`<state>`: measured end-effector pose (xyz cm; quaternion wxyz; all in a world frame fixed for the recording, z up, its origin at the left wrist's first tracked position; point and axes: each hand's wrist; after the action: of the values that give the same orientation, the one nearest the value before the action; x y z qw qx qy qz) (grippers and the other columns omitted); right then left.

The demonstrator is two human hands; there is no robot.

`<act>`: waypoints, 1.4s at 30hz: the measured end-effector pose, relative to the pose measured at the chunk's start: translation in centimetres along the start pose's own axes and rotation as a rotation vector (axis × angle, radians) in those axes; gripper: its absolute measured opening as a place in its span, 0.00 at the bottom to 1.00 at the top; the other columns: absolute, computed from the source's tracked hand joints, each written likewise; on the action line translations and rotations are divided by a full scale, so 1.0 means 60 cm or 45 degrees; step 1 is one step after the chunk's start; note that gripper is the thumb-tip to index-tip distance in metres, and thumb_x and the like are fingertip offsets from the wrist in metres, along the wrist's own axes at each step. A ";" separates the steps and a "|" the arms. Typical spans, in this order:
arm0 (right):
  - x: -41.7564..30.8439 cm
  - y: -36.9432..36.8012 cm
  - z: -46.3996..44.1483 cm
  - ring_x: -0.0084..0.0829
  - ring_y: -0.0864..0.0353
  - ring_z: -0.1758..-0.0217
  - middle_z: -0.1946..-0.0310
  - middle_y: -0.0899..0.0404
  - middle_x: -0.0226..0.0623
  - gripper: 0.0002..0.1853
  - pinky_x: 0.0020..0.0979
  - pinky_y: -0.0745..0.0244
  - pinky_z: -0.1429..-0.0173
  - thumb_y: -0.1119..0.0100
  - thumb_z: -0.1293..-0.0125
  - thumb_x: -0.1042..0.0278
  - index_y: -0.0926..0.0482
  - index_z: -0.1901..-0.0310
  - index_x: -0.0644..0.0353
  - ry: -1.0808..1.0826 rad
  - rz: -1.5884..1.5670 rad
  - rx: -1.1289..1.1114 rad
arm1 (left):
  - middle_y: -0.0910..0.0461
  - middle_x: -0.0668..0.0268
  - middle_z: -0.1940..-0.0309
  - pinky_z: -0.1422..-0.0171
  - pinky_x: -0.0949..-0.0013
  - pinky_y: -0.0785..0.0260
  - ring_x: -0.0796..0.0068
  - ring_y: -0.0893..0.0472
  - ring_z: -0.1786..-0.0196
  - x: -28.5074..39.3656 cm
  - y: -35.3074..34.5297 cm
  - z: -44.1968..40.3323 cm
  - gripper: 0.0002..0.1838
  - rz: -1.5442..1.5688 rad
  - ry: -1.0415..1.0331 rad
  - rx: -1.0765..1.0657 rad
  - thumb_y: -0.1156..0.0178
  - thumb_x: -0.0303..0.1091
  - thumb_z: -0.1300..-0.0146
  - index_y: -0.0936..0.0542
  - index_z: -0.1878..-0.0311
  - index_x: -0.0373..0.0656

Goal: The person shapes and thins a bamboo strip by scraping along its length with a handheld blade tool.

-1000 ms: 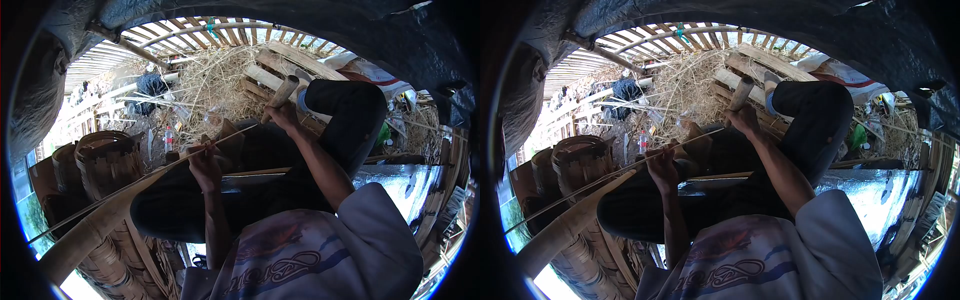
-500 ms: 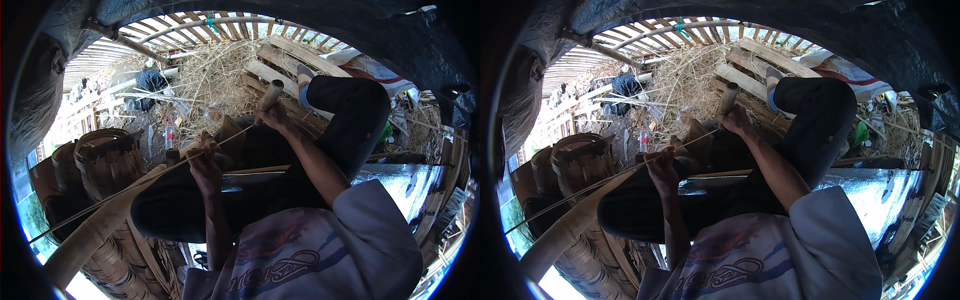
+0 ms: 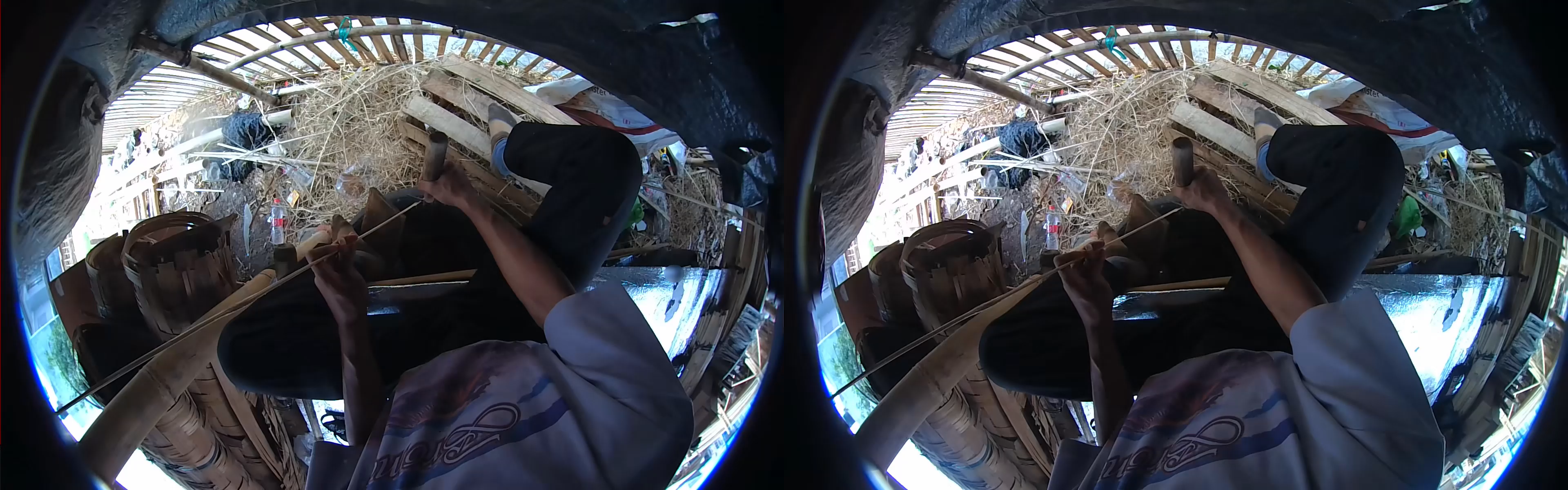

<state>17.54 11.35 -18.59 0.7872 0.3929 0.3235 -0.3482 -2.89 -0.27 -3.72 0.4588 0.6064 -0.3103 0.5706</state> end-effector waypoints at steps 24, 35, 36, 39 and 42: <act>0.014 -0.006 0.038 0.27 0.19 0.78 0.86 0.21 0.34 0.12 0.28 0.23 0.66 0.45 0.48 0.61 0.23 0.83 0.58 0.155 -0.143 0.273 | 0.22 0.53 0.63 0.54 0.70 0.26 0.68 0.19 0.57 -0.007 0.007 0.004 0.08 -0.122 -0.024 0.011 0.47 0.24 0.34 0.37 0.59 0.38; -0.020 0.007 0.022 0.29 0.17 0.70 0.78 0.18 0.37 0.11 0.29 0.22 0.62 0.43 0.48 0.60 0.20 0.75 0.58 -0.064 -0.098 -0.035 | 0.21 0.54 0.65 0.55 0.69 0.27 0.67 0.19 0.59 -0.008 -0.003 0.007 0.08 -0.072 -0.005 0.078 0.47 0.23 0.35 0.36 0.58 0.39; 0.008 -0.016 0.016 0.32 0.17 0.71 0.77 0.18 0.39 0.11 0.31 0.22 0.62 0.44 0.48 0.59 0.19 0.74 0.57 0.269 0.439 0.130 | 0.20 0.54 0.65 0.55 0.69 0.27 0.67 0.19 0.59 -0.007 -0.001 0.008 0.08 -0.123 0.002 0.064 0.47 0.23 0.35 0.37 0.58 0.39; 0.046 -0.037 0.002 0.35 0.17 0.70 0.77 0.18 0.40 0.12 0.33 0.22 0.61 0.44 0.49 0.57 0.19 0.75 0.57 0.271 0.480 0.201 | 0.20 0.53 0.65 0.54 0.68 0.27 0.68 0.19 0.59 -0.014 0.000 -0.006 0.08 -0.116 -0.050 0.031 0.47 0.24 0.35 0.37 0.58 0.38; -0.017 0.015 0.009 0.41 0.17 0.65 0.73 0.19 0.47 0.13 0.38 0.23 0.57 0.42 0.51 0.56 0.19 0.73 0.58 -0.003 0.237 -0.002 | 0.20 0.53 0.65 0.53 0.68 0.27 0.67 0.19 0.59 -0.013 -0.003 -0.002 0.09 -0.136 -0.053 0.043 0.46 0.24 0.35 0.37 0.58 0.38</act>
<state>17.83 11.56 -17.19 0.8168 0.4202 0.2851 -0.2738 -2.87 -0.23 -4.55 0.4717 0.6415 -0.2773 0.5376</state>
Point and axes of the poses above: each hand's wrist, its own z-axis away from the middle knuckle, its own y-axis out of the back of the hand, x = y × z
